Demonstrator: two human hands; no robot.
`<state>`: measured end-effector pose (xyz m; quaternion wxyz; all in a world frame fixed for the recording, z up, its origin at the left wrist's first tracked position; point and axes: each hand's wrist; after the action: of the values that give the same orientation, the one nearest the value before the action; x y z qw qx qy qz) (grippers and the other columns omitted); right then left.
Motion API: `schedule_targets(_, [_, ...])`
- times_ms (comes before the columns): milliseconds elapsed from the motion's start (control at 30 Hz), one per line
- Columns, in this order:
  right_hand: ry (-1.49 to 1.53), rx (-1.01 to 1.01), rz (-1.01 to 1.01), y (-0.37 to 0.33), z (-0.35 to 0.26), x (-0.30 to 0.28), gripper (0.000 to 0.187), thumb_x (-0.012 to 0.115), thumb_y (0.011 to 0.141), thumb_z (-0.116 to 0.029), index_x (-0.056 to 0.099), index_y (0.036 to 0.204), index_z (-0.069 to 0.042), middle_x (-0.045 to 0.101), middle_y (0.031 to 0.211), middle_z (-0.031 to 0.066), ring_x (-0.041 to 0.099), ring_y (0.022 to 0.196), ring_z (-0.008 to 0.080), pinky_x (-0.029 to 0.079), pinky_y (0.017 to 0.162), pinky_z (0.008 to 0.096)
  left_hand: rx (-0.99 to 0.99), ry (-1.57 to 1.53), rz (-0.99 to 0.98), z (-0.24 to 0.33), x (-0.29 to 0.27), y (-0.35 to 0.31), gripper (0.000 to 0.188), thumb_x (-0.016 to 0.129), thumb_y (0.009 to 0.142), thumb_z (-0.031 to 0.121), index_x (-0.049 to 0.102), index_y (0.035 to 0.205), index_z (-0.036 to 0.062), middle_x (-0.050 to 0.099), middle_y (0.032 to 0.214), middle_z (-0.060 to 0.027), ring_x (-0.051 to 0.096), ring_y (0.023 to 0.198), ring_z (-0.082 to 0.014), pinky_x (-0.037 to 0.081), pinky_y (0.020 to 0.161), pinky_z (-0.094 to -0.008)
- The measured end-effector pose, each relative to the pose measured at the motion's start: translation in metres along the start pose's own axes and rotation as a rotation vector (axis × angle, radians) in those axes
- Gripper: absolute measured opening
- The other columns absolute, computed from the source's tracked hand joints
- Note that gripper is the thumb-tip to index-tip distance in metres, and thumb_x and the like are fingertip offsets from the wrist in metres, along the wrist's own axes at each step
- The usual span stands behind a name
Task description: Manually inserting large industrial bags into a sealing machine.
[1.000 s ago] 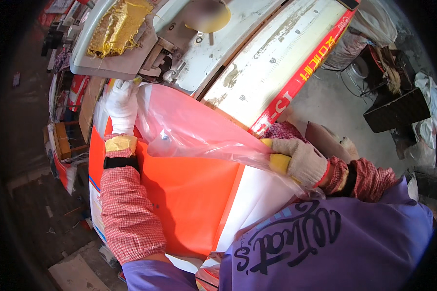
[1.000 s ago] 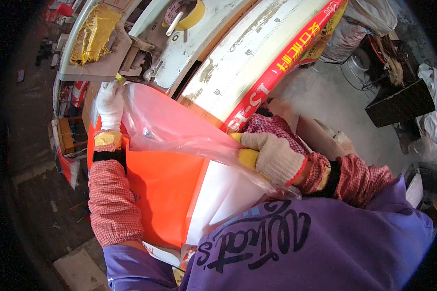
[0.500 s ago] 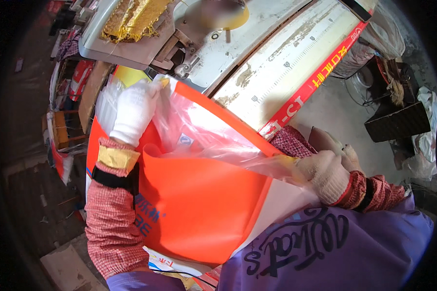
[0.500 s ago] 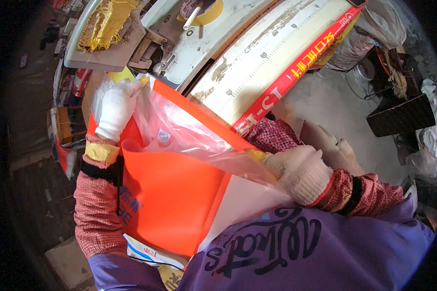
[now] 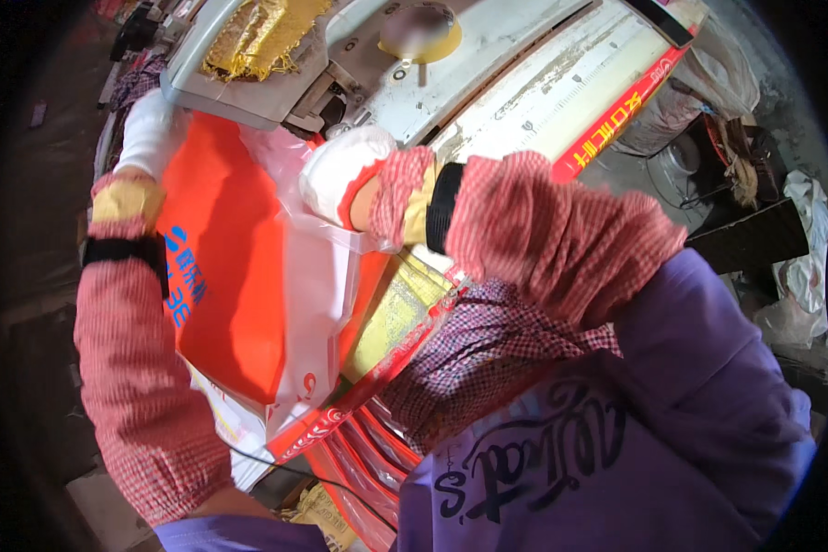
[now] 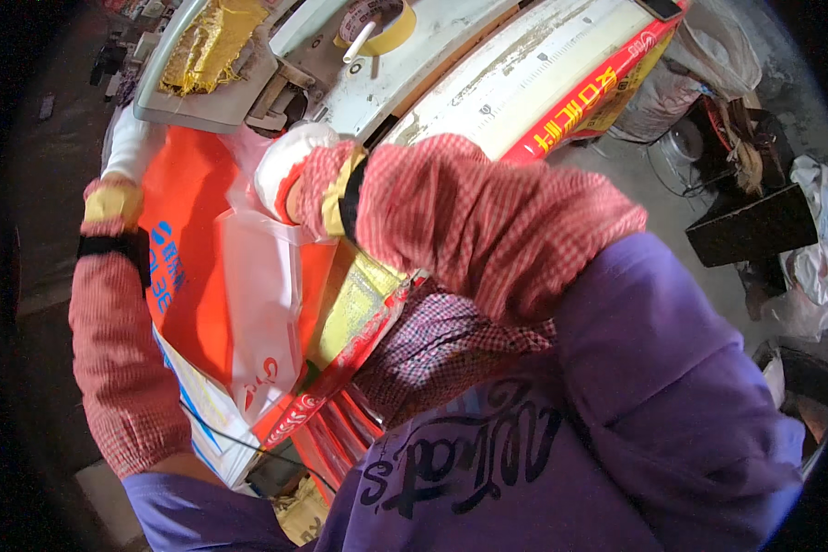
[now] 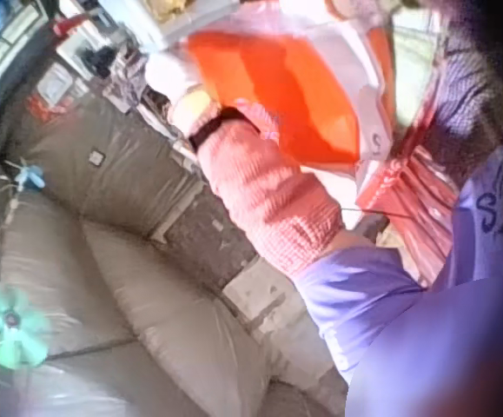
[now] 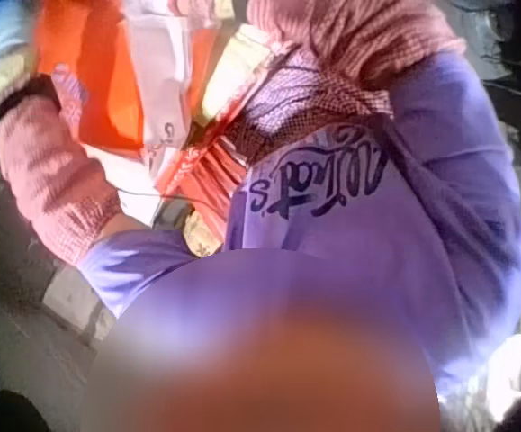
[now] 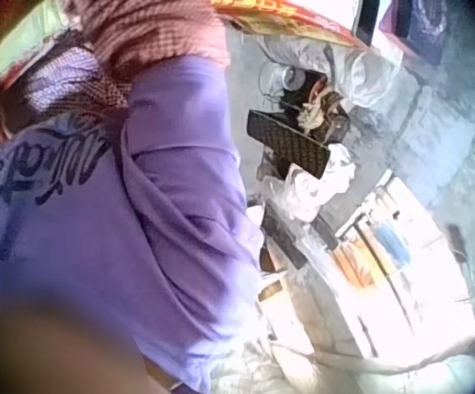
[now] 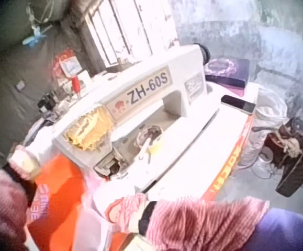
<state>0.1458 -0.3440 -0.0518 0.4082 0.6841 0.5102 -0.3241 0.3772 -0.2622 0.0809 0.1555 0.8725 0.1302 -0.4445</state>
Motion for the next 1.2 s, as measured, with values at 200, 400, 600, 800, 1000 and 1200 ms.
schedule_targets(200, [0.368,-0.447,-0.432,0.033,0.073,-0.016,0.022,0.056,0.075,-0.02,0.061,0.084,0.0,0.063,0.076,0.0148,0.062,0.062,0.0282,0.049,0.058,0.0382,0.313,-0.504,-0.301,0.146,-0.132,-0.04,0.025,0.059,0.07,0.017,0.06,0.089,0.0016,0.058,0.069,-0.0154,0.057,0.065,-0.0324,0.046,0.061,-0.0377])
schedule_targets(400, [0.413,-0.277,-0.815,0.056,0.069,-0.022,0.021,0.068,0.072,-0.025,0.064,0.084,-0.008,0.064,0.078,0.0065,0.059,0.07,0.0184,0.045,0.065,0.0336,0.861,-0.306,-1.191,0.204,-0.199,-0.06,0.034,0.063,0.071,0.027,0.057,0.1,0.0096,0.06,0.076,-0.0115,0.06,0.07,-0.0303,0.048,0.063,-0.0388])
schedule_targets(600, [-0.283,-0.83,-0.55,0.053,0.06,-0.01,0.022,0.065,0.067,-0.022,0.067,0.084,-0.008,0.065,0.081,0.0123,0.061,0.076,0.0284,0.048,0.066,0.0365,0.225,-1.056,-1.233,0.153,-0.202,-0.054,0.026,0.051,0.081,0.027,0.065,0.084,0.0052,0.06,0.064,-0.0118,0.06,0.062,-0.0278,0.047,0.058,-0.0334])
schedule_targets(800, [-0.649,-1.023,-0.448,0.043,0.039,-0.001,0.033,0.063,0.066,-0.027,0.066,0.091,-0.006,0.065,0.088,0.0138,0.062,0.082,0.0283,0.05,0.068,0.0382,0.878,-0.201,-1.218,0.199,-0.263,-0.154,0.018,0.061,0.063,0.027,0.065,0.059,0.0103,0.058,0.059,-0.0111,0.06,0.06,-0.0253,0.046,0.057,-0.038])
schedule_targets(1000, [0.345,0.031,0.139,-0.111,-0.022,-0.017,0.018,0.053,0.075,-0.021,0.067,0.076,-0.01,0.063,0.074,0.0065,0.061,0.072,0.0204,0.047,0.06,0.036,1.088,-0.522,-0.966,0.3,-0.205,-0.164,0.01,0.059,0.058,0.02,0.06,0.053,0.0116,0.055,0.051,-0.0067,0.056,0.049,-0.0248,0.043,0.044,-0.0358])
schedule_targets(1200, [0.28,0.32,0.05,-0.107,-0.014,0.019,0.019,0.054,0.074,-0.016,0.063,0.084,-0.002,0.061,0.074,0.0131,0.059,0.069,0.0326,0.048,0.062,0.0396,1.209,-0.464,-1.036,0.298,-0.23,-0.118,0.018,0.06,0.063,0.022,0.061,0.057,0.0053,0.055,0.052,-0.0113,0.056,0.05,-0.0287,0.044,0.051,-0.0399])
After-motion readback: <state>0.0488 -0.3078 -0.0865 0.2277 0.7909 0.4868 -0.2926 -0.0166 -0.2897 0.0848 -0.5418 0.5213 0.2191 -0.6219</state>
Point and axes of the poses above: each hand's wrist, its own y-axis towards the middle knuckle, its own x-axis out of the palm, z = x × y
